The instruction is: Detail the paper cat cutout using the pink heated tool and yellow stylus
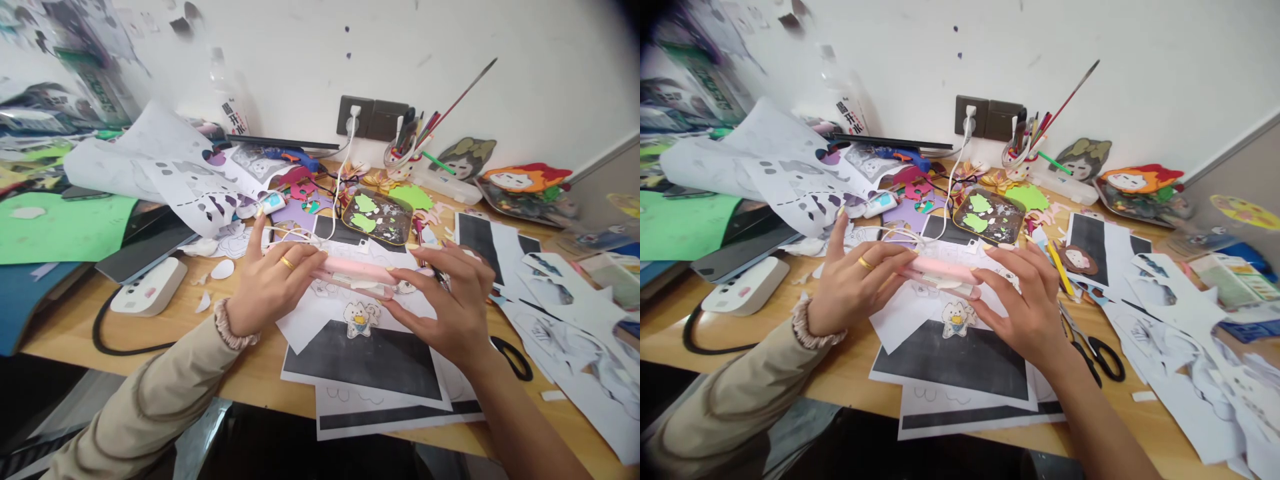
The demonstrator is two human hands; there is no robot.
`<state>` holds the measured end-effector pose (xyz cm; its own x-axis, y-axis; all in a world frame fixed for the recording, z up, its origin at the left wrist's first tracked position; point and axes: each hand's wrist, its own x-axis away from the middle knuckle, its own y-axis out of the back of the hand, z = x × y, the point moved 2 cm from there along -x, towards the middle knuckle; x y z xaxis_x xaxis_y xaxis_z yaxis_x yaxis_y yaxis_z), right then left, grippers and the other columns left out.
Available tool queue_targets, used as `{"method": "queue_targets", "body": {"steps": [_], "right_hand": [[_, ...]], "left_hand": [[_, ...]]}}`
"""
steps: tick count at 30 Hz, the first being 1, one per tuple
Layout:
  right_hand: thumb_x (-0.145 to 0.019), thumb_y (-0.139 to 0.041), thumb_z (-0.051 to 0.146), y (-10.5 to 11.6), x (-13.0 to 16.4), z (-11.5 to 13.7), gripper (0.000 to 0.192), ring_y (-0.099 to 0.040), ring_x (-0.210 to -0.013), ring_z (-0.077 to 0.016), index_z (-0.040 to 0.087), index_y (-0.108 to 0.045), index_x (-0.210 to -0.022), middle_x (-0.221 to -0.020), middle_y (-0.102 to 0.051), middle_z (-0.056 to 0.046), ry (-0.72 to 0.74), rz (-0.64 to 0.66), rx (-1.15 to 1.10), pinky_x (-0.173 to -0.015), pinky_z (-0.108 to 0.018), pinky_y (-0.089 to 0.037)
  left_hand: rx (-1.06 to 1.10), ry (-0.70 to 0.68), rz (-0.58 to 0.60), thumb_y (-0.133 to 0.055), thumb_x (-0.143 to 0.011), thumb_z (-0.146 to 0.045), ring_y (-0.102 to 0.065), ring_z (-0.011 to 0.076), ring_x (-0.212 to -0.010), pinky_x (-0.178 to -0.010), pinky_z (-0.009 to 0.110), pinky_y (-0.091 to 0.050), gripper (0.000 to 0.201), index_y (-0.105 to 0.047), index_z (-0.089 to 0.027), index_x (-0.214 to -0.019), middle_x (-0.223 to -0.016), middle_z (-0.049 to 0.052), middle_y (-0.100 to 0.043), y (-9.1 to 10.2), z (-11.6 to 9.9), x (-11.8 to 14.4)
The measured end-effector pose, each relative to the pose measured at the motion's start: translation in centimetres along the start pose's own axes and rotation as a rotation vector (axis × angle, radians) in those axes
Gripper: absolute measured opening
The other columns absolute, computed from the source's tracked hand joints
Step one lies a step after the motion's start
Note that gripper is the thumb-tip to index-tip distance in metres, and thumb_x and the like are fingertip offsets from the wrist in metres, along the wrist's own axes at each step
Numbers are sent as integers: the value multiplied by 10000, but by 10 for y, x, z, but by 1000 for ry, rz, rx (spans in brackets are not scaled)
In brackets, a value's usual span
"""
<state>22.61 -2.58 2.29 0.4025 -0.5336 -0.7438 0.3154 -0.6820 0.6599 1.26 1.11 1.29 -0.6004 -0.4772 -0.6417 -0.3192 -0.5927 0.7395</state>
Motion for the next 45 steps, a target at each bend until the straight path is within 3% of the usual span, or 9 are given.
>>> {"method": "queue_targets", "body": {"steps": [45], "right_hand": [[-625, -611, 361, -4, 2, 0, 408, -389, -1047, -236, 207, -493, -983, -1087, -447, -69, -21, 73, 48, -915, -397, -303]], "left_hand": [[-28, 19, -9, -472, -755, -207, -565, 142, -779, -986, 538, -154, 225, -514, -199, -976, -915, -4, -614, -1, 1, 0]]}}
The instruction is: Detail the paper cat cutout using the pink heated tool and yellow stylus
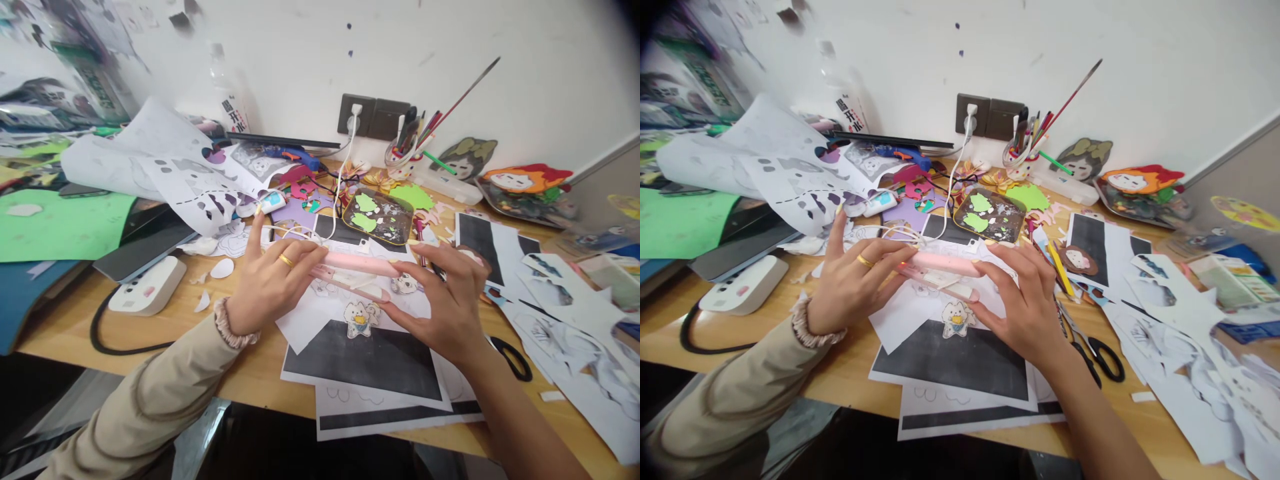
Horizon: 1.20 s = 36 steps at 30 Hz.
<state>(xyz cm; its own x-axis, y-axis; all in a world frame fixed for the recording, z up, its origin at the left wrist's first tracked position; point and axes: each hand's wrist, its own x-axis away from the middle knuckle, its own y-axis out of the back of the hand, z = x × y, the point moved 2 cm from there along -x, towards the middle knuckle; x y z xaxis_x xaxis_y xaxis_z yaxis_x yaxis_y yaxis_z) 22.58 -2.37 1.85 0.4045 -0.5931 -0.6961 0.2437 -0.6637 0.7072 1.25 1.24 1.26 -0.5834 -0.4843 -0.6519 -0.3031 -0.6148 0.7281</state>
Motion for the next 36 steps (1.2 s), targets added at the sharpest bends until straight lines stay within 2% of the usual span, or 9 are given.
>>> {"method": "queue_targets", "body": {"steps": [13, 24, 30, 33, 34, 36], "right_hand": [[-642, -592, 354, 1, 0, 0, 437, -390, -1047, -242, 214, -464, -1035, -1099, -442, -74, 16, 7, 1, -902, -407, -313], [-652, -576, 371, -2, 0, -2, 540, -380, -1057, -255, 230, -380, -1136, -1136, -400, -85, 24, 46, 4, -885, -421, -299], [-630, -577, 439, 0, 1, -3, 764, -374, -1056, -266, 199, -199, -1250, -1119, -392, -108, -32, -23, -26, -867, -415, -323], [-567, -591, 521, 6, 0, -9, 861, -360, -1064, -293, 175, -200, -1252, -1127, -379, -126, -97, -41, -60, -852, -431, -335], [-566, -598, 508, 9, -1, -13, 827, -366, -1061, -294, 173, -242, -1234, -1123, -392, -125, -122, -60, -65, -852, -433, -335], [-625, -596, 398, 18, -2, -21, 584, -405, -1036, -270, 200, -385, -1132, -1094, -446, -100, -180, -122, -48, -861, -425, -326]], "left_hand": [[31, 11, 15, -456, -756, -198, -557, 153, -799, -986, 548, -120, 272, -487, -209, -1025, -939, 10, -600, -1, 1, 1], [14, 24, 27, -450, -758, -228, -562, 160, -786, -974, 551, -125, 282, -479, -203, -1038, -929, 17, -597, -2, 1, 1], [12, 40, 7, -462, -751, -229, -562, 155, -773, -973, 551, -129, 292, -473, -208, -1042, -926, 16, -601, -2, 2, 1], [12, 74, -15, -473, -746, -228, -557, 160, -794, -979, 549, -114, 292, -472, -217, -1038, -927, 17, -602, -2, 2, 2], [14, 89, -29, -480, -741, -229, -557, 164, -802, -979, 550, -110, 295, -472, -219, -1036, -926, 18, -602, -2, 3, 2], [15, 115, -57, -498, -730, -232, -559, 171, -808, -978, 553, -111, 302, -471, -218, -1030, -925, 25, -600, -3, 3, 3]]}}
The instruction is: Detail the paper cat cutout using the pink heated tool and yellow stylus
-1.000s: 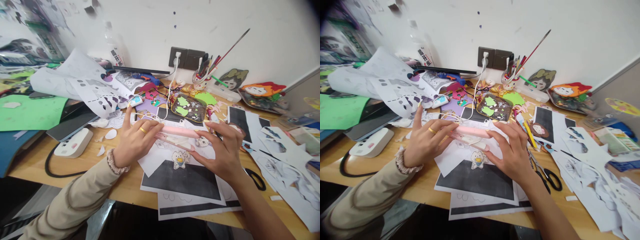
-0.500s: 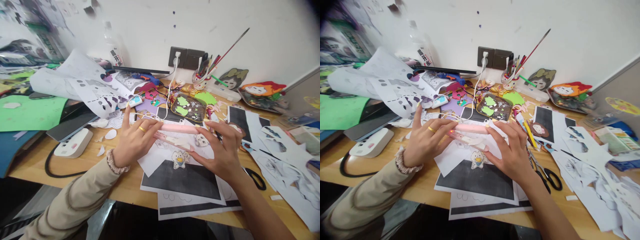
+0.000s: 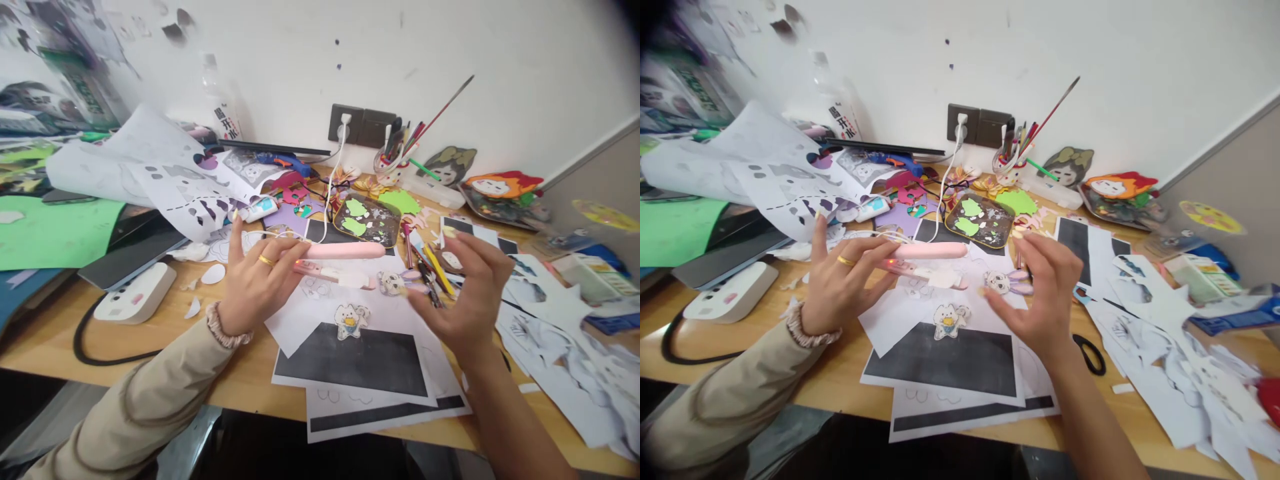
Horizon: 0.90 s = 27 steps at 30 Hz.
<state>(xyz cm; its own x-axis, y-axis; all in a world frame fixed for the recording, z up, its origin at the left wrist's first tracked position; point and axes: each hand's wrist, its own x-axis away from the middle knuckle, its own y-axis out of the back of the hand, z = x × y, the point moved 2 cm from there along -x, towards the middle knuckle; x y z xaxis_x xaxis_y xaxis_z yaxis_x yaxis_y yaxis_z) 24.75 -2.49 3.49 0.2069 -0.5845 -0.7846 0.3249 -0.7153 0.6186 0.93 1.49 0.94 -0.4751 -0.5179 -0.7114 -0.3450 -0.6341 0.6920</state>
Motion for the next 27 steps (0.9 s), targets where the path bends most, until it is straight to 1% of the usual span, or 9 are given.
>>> {"method": "queue_targets", "body": {"steps": [2, 3, 6, 8, 11, 14, 16, 22, 27], "right_hand": [[-686, -554, 252, 10, -3, -9, 266, -455, -988, -227, 229, -503, -947, -1038, -511, -55, -61, -65, 37, -870, -406, -320], [-697, -537, 203, 15, -3, -13, 160, -475, -960, -209, 229, -528, -854, -1003, -537, -37, -84, -94, 64, -872, -398, -318], [-686, -541, 177, 27, 3, -28, 26, -507, -890, -183, 197, -525, -684, -908, -579, -21, -121, -125, 142, -847, -375, -337], [-693, -533, 194, 31, 14, -38, 67, -518, -836, -171, 181, -517, -629, -841, -588, -22, -158, -58, 159, -801, -349, -367], [-722, -499, 230, 30, 36, -50, 94, -522, -756, -161, 180, -535, -652, -731, -586, -16, -216, 146, 154, -717, -311, -398], [-724, -494, 275, 26, 56, -56, 106, -519, -740, -162, 184, -549, -721, -743, -585, -13, -251, 304, 156, -675, -299, -408], [-723, -488, 293, 26, 63, -60, 128, -523, -749, -170, 188, -553, -758, -766, -589, -12, -280, 363, 169, -672, -306, -410], [-701, -513, 296, 47, 59, -87, 163, -588, -647, -174, 200, -550, -828, -735, -622, -18, -483, 321, 228, -556, -274, -423], [-700, -526, 295, 66, 56, -105, 122, -596, -569, -167, 235, -576, -793, -718, -637, -20, -366, 304, 290, -486, -251, -398]], "left_hand": [[-4, 14, -23, -508, -722, -233, -562, 173, -799, -974, 551, -129, 299, -474, -217, -1019, -925, 33, -597, -1, 0, 0], [-5, 19, -40, -512, -718, -232, -563, 174, -794, -972, 548, -141, 296, -475, -218, -1012, -920, 34, -597, -1, 0, 1], [-1, 36, -70, -526, -706, -233, -560, 183, -804, -967, 545, -160, 305, -473, -219, -1006, -925, 40, -591, -1, 0, 1], [2, 46, -79, -535, -698, -240, -556, 188, -817, -968, 542, -166, 318, -471, -217, -1009, -939, 48, -586, -1, 0, 1], [13, 63, -91, -546, -688, -248, -547, 196, -835, -975, 535, -167, 331, -475, -209, -1009, -944, 59, -582, -1, 1, 2], [49, 101, -97, -548, -685, -257, -537, 206, -858, -977, 538, -162, 339, -480, -208, -1014, -940, 64, -578, 0, 4, 2], [65, 125, -111, -542, -688, -269, -533, 210, -863, -971, 546, -169, 341, -478, -219, -1019, -938, 58, -575, 1, 7, 2], [43, 162, -148, -513, -717, -280, -529, 210, -883, -977, 545, -167, 313, -487, -228, -1025, -952, 39, -565, 3, 13, 1], [42, 148, -157, -532, -711, -266, -512, 218, -917, -970, 570, -141, 361, -458, -274, -1064, -984, 50, -562, 3, 14, 1]]}}
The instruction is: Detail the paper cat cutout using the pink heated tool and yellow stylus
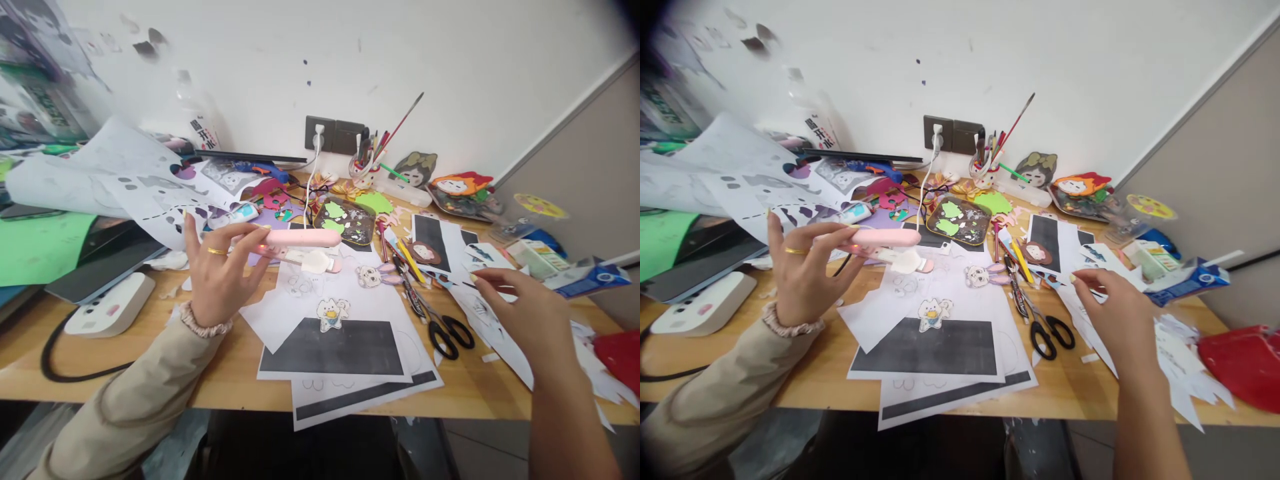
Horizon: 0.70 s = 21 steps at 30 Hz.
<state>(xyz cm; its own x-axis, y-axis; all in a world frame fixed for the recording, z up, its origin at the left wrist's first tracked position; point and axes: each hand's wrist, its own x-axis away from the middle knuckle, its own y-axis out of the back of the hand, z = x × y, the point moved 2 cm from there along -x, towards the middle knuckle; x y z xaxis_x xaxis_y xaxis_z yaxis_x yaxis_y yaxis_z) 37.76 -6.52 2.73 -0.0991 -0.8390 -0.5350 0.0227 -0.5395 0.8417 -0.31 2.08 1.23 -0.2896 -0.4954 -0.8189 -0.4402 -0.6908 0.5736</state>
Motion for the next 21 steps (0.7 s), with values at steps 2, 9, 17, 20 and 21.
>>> {"method": "queue_targets", "body": {"steps": [2, 9, 17, 20, 21], "right_hand": [[-699, -524, 307, -3, 1, -4, 114, -594, -555, -160, 240, -584, -770, -713, -640, -15, -1, 42, 1, -472, -247, -392], [-742, -434, 311, -38, -10, 22, 199, -579, -652, -165, 197, -569, -834, -776, -630, -24, -121, 323, 80, -560, -264, -408], [-750, -373, 283, -68, -38, 53, 259, -562, -674, -218, 147, -514, -920, -827, -594, -110, -68, 408, 193, -476, -265, -301], [-732, -395, 270, -74, -43, 52, 217, -561, -655, -210, 154, -516, -869, -826, -590, -107, -76, 434, 210, -460, -256, -272], [-727, -401, 270, -76, -45, 50, 206, -560, -650, -206, 157, -516, -855, -816, -591, -103, -84, 443, 209, -460, -253, -270]], "left_hand": [[-14, -7, -5, -531, -713, -259, -519, 211, -903, -973, 570, -139, 371, -448, -280, -1075, -975, 45, -568, 0, 0, 0], [-79, -37, -30, -480, -744, -264, -541, 171, -871, -996, 539, -157, 273, -476, -250, -1016, -964, -16, -566, -1, 0, -6], [-62, -210, -94, -542, -690, -253, -544, 157, -762, -962, 560, -164, 309, -485, -243, -994, -868, 10, -593, -16, -1, -9], [-67, -206, -115, -556, -677, -269, -536, 156, -747, -956, 563, -161, 307, -490, -236, -975, -864, 7, -589, -17, -1, -4], [-65, -200, -112, -560, -673, -270, -535, 157, -749, -956, 563, -158, 304, -492, -233, -967, -868, 7, -588, -17, 0, -2]]}}
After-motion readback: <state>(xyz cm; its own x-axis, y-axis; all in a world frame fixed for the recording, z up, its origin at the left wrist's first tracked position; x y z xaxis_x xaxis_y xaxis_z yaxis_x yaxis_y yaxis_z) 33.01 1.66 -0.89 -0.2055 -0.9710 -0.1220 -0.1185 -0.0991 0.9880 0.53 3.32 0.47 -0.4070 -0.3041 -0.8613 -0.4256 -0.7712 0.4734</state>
